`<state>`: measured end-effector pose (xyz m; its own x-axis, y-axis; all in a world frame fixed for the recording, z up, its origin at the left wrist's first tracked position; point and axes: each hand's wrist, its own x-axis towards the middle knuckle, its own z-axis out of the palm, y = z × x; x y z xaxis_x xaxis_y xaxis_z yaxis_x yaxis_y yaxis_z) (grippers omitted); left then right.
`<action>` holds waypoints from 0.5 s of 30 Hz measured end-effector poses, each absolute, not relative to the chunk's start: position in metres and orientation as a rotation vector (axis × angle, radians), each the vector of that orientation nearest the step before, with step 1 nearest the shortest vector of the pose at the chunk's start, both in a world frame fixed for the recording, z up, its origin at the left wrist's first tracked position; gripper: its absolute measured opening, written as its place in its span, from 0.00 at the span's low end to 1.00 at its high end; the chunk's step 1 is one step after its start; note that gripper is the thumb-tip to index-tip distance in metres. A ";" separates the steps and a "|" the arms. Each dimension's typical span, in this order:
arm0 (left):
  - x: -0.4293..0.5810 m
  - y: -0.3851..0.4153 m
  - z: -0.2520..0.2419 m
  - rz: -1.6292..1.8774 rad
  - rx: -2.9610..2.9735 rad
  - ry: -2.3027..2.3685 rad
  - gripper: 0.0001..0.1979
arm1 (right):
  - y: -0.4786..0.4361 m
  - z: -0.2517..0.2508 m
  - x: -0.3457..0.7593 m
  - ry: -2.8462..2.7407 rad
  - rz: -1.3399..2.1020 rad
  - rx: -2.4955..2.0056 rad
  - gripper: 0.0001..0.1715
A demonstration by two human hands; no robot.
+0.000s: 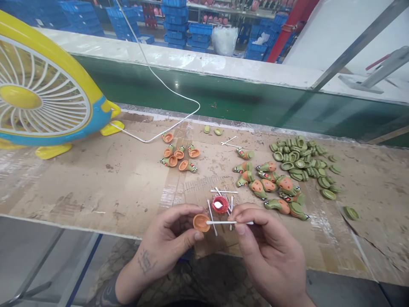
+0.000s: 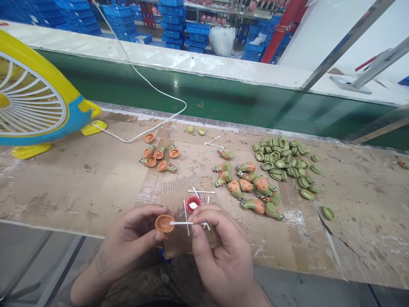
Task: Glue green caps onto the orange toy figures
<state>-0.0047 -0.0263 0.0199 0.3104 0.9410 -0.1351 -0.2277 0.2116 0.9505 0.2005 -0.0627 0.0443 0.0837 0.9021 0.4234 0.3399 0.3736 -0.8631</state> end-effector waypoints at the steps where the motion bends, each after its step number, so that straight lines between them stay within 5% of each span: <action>1: -0.005 -0.027 0.019 0.971 1.016 0.889 0.15 | -0.063 0.045 0.201 -1.489 0.610 -1.167 0.11; 15: -0.004 -0.023 0.013 0.960 1.054 0.908 0.18 | -0.047 0.027 0.219 -1.586 0.377 -1.347 0.10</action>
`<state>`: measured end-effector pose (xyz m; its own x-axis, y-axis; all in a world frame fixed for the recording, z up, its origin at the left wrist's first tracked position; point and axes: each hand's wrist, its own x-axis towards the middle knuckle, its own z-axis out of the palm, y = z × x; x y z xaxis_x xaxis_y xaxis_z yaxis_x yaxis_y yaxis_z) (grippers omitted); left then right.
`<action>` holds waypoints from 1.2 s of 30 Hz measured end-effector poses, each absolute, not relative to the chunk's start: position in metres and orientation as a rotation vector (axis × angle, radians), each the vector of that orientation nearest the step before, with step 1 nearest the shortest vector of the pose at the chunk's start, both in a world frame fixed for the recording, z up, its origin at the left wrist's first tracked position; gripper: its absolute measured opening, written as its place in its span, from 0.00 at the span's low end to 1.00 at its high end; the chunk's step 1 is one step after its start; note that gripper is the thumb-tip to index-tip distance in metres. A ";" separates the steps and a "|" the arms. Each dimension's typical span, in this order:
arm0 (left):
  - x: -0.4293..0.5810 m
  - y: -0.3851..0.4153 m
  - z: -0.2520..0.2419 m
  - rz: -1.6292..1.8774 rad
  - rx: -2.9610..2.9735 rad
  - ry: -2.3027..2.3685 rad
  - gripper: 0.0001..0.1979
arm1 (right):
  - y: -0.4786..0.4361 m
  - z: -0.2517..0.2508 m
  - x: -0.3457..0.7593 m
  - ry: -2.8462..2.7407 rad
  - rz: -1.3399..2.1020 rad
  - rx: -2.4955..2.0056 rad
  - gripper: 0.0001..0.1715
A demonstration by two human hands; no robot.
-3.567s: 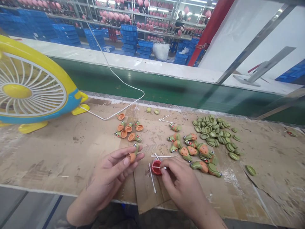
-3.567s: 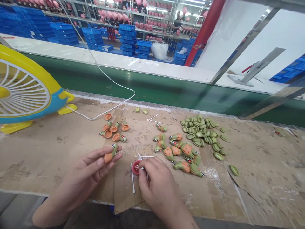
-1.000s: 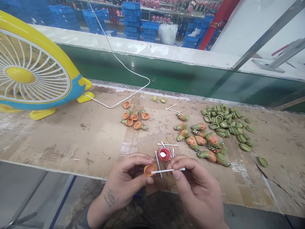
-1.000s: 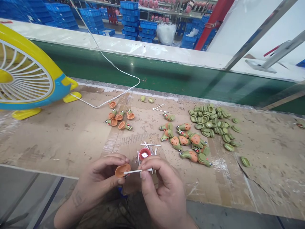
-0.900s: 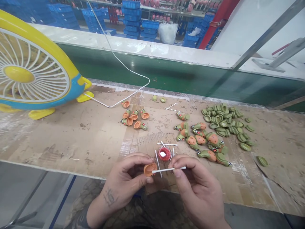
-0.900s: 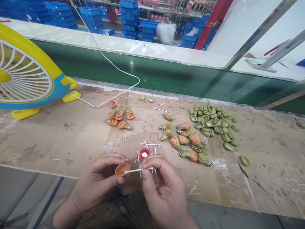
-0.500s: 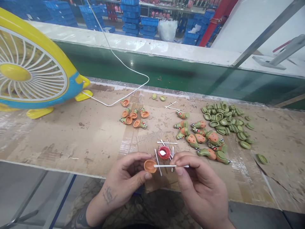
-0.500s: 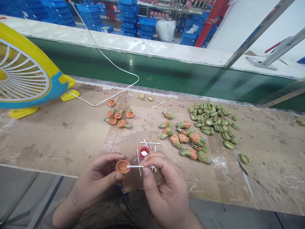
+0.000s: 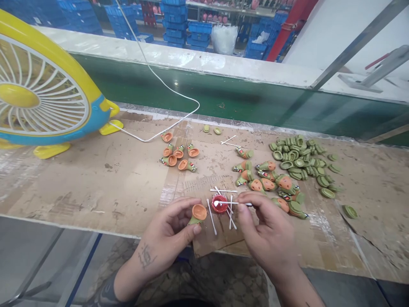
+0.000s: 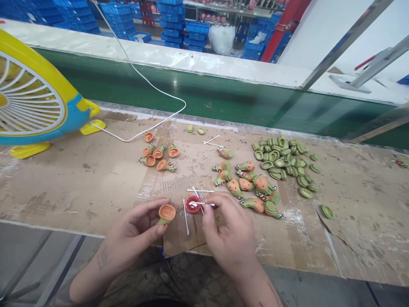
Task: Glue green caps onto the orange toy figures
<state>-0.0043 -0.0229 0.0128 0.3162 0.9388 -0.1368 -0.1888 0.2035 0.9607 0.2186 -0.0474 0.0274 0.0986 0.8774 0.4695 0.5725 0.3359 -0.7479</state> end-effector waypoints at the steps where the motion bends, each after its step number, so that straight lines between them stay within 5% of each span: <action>1: -0.004 -0.022 0.012 0.983 1.101 0.906 0.19 | -0.043 0.026 0.220 -1.662 0.339 -1.372 0.09; 24: 0.000 -0.024 0.014 0.987 1.607 1.048 0.19 | -0.059 0.039 0.207 -1.533 0.694 -1.169 0.11; 36: -0.001 -0.023 0.019 1.009 1.251 1.067 0.19 | -0.046 0.029 0.223 -1.638 0.418 -1.360 0.10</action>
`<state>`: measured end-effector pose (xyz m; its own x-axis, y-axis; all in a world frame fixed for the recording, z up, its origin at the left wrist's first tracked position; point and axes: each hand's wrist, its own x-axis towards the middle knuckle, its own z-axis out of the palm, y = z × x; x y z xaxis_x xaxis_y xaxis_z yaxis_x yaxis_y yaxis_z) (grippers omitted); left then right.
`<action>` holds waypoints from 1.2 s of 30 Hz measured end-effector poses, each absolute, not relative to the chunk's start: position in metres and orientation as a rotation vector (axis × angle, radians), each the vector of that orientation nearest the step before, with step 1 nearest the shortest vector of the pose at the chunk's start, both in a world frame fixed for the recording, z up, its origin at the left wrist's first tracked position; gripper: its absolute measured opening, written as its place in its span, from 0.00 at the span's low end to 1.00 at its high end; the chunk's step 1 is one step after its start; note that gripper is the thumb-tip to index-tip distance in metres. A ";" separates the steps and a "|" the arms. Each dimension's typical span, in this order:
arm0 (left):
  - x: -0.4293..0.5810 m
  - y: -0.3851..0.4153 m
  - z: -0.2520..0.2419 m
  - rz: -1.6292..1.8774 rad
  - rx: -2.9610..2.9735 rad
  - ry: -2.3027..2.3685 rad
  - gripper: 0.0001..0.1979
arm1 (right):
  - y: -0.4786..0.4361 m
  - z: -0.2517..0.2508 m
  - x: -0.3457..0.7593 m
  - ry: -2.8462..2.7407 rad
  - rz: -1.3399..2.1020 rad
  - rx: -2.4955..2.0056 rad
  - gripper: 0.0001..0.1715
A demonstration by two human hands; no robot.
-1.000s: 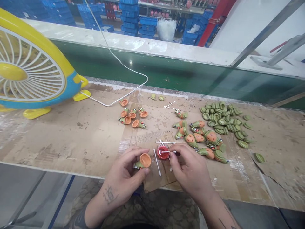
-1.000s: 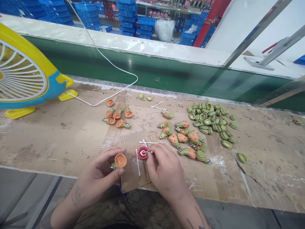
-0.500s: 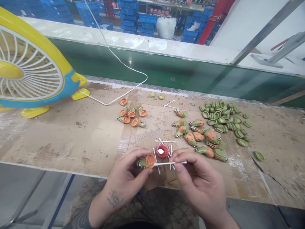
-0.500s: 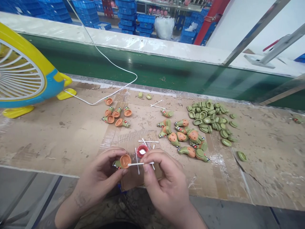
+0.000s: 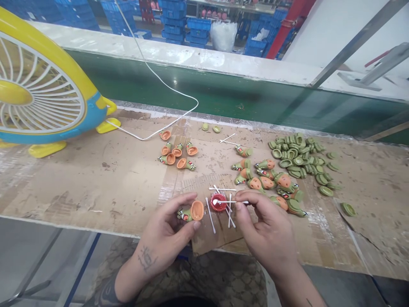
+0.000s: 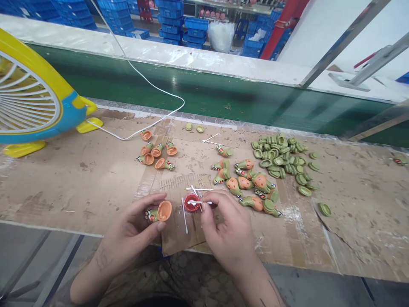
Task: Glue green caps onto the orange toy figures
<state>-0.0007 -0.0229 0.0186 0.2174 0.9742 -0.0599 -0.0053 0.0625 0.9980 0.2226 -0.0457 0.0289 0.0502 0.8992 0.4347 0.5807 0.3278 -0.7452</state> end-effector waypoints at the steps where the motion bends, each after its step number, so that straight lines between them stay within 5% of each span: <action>1: 0.000 -0.023 0.018 1.040 1.185 1.058 0.18 | -0.043 0.027 0.224 -1.694 0.369 -1.383 0.09; 7: 0.000 -0.016 0.017 1.138 1.100 0.961 0.10 | -0.032 0.022 0.223 -1.871 0.352 -1.369 0.08; 22: 0.002 -0.022 0.016 1.065 1.302 0.790 0.17 | -0.058 0.045 0.214 -1.478 0.768 -1.176 0.12; 36: 0.002 -0.023 0.018 1.026 1.266 0.822 0.18 | -0.054 0.041 0.211 -1.569 0.674 -1.227 0.11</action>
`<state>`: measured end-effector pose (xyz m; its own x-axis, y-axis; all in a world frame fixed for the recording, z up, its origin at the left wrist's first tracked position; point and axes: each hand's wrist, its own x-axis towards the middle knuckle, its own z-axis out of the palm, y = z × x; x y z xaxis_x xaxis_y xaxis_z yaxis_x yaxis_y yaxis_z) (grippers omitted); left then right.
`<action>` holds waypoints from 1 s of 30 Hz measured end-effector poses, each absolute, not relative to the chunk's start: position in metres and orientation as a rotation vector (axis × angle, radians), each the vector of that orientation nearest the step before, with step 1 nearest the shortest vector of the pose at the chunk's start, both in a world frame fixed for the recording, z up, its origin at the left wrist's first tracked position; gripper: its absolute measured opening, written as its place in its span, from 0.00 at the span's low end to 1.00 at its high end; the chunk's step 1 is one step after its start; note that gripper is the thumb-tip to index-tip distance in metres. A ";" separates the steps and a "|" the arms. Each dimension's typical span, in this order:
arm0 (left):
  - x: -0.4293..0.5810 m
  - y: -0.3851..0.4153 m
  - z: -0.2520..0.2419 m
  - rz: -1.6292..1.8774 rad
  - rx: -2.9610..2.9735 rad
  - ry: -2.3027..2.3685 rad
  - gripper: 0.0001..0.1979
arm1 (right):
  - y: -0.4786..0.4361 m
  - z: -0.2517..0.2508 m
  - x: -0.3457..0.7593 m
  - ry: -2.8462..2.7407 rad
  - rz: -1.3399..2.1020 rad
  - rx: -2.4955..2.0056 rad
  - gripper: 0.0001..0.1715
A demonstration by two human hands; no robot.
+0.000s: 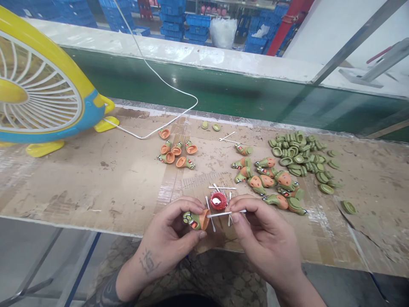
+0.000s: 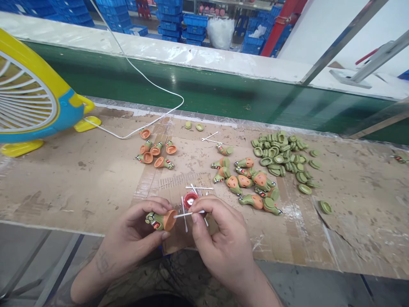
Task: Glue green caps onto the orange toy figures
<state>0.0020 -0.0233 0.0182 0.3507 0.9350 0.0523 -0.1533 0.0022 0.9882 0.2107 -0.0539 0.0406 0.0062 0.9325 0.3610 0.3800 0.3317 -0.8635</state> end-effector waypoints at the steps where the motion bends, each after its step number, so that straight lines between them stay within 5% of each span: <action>1: 0.002 -0.023 0.018 1.021 1.242 0.817 0.17 | -0.054 0.040 0.211 -1.573 0.665 -1.222 0.12; 18: -0.002 -0.022 0.014 1.037 0.797 0.902 0.16 | -0.035 0.020 0.225 -1.845 0.340 -1.393 0.09; 30: -0.005 -0.024 0.017 0.936 1.012 1.084 0.22 | -0.055 0.043 0.210 -1.352 0.849 -1.176 0.10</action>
